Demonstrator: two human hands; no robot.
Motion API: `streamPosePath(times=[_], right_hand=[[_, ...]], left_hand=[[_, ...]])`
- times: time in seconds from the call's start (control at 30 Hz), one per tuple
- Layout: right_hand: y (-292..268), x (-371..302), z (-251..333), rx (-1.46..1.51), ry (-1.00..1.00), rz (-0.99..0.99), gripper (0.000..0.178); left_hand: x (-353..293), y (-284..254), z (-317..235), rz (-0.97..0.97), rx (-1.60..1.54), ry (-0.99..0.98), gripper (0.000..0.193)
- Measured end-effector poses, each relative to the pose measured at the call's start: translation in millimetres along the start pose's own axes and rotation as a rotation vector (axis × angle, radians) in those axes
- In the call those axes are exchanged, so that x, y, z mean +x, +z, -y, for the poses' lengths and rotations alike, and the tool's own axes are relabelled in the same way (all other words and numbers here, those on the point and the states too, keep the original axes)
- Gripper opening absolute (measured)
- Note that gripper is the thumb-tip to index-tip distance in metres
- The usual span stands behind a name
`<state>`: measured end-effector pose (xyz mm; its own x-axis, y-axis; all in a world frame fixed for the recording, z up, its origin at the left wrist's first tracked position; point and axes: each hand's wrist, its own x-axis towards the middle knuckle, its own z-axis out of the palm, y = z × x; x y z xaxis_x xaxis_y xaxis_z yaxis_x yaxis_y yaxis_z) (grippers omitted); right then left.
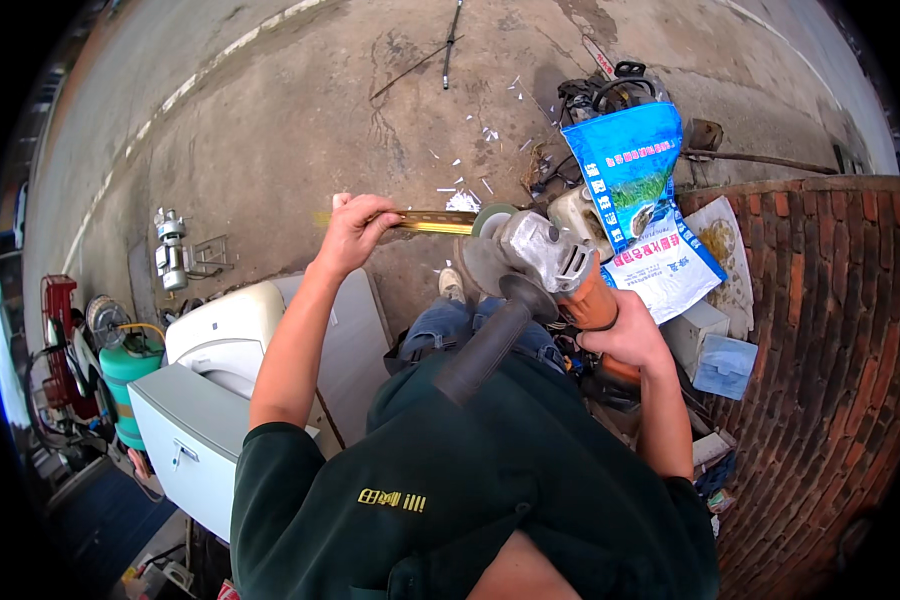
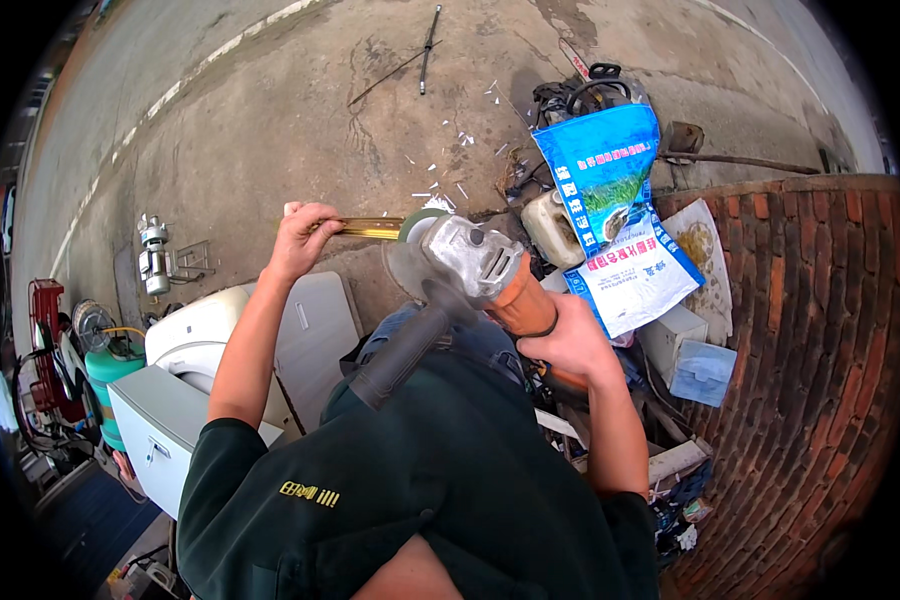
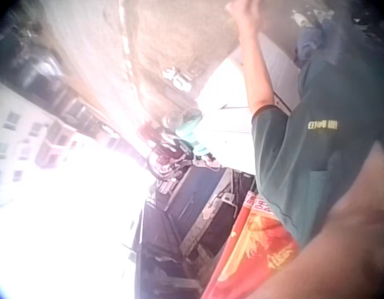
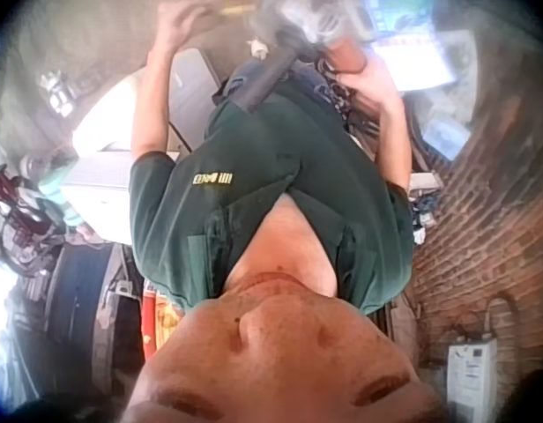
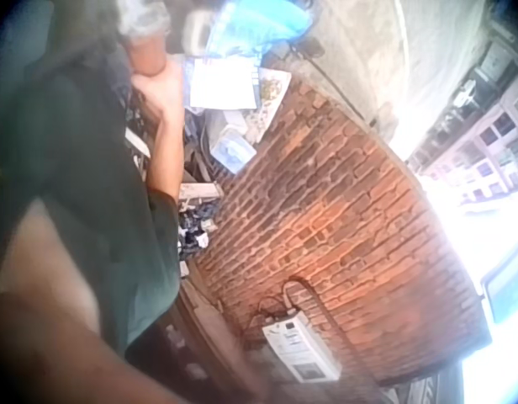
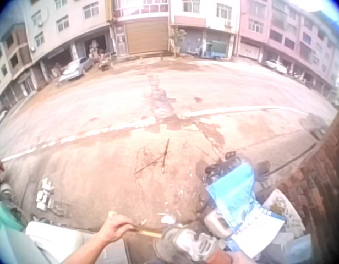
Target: The person uses an angle grinder to smooth the edges of a metal strip, then positions the strip on a white panel and secures it with screws using a cordless drill. The person handles the metal strip, white panel, screws, angle grinder, and drill throughout the process.
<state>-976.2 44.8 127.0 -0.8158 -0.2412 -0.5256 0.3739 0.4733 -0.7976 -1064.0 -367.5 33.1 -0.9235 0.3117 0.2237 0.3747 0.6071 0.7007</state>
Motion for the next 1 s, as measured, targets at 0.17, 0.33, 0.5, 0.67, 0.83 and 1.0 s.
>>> streamPosePath(times=[0.17,0.33,0.5,0.67,0.83,1.0], right_hand=[[6,0,-5,0.011,-0.003,0.005,0.045],[4,7,-3,0.040,0.024,0.037,0.045],[8,17,-5,0.036,0.039,0.050,0.046],[16,14,-9,0.044,-0.041,0.041,0.047],[12,16,2,0.075,-0.010,0.049,0.048],[7,20,16,0.039,-0.067,0.040,0.047]], left_hand=[[-5,-6,8,-0.060,-0.030,-0.084,0.009],[-5,-5,11,-0.064,-0.011,-0.066,0.009],[-1,-3,10,-0.216,-0.146,-0.084,0.008],[2,-9,12,-0.156,-0.043,-0.073,0.007],[1,-13,9,-0.125,0.024,-0.059,0.006],[1,-14,8,-0.119,0.039,-0.022,0.007]])
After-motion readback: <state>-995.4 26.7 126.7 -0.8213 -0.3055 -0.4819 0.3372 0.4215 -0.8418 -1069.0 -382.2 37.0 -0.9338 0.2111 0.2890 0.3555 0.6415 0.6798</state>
